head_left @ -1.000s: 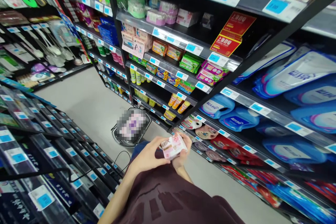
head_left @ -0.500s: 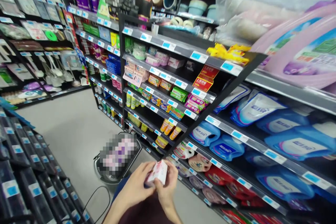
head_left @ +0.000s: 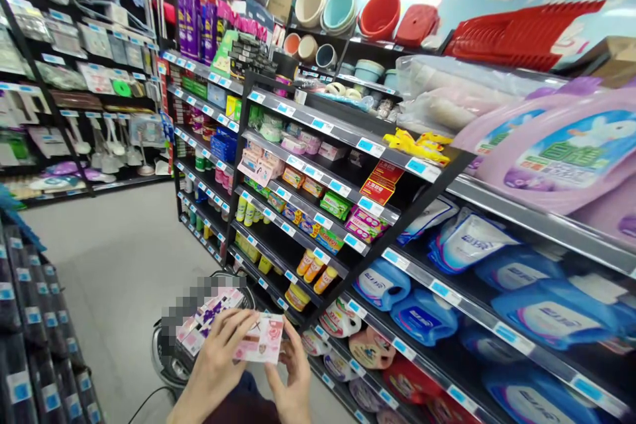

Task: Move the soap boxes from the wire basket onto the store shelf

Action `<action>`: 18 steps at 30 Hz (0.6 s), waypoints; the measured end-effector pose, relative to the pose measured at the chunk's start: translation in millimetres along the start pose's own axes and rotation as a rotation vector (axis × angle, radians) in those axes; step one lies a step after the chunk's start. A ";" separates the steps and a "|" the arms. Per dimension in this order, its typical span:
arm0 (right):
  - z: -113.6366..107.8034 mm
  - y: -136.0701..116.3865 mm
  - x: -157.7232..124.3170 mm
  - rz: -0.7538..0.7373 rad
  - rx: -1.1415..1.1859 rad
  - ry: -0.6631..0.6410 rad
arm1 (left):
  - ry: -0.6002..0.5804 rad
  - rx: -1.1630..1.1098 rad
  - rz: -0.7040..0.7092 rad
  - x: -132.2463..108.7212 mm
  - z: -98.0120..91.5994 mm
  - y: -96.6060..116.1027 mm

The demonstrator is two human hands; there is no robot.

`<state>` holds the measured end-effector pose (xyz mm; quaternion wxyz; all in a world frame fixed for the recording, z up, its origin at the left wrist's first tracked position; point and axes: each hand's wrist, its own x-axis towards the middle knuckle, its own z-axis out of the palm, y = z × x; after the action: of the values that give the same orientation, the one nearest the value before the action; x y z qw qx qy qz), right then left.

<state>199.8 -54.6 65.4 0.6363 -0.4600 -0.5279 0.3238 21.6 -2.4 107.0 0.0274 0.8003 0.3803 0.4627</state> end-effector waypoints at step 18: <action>-14.5 3.0 -14.6 0.121 -0.081 -0.037 | 0.131 -0.036 -0.197 1.9 -6.9 12.8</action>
<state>210.7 -70.1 56.9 0.5868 -0.5102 -0.5234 0.3483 24.4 -12.4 117.4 0.0622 0.7265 0.4495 0.5161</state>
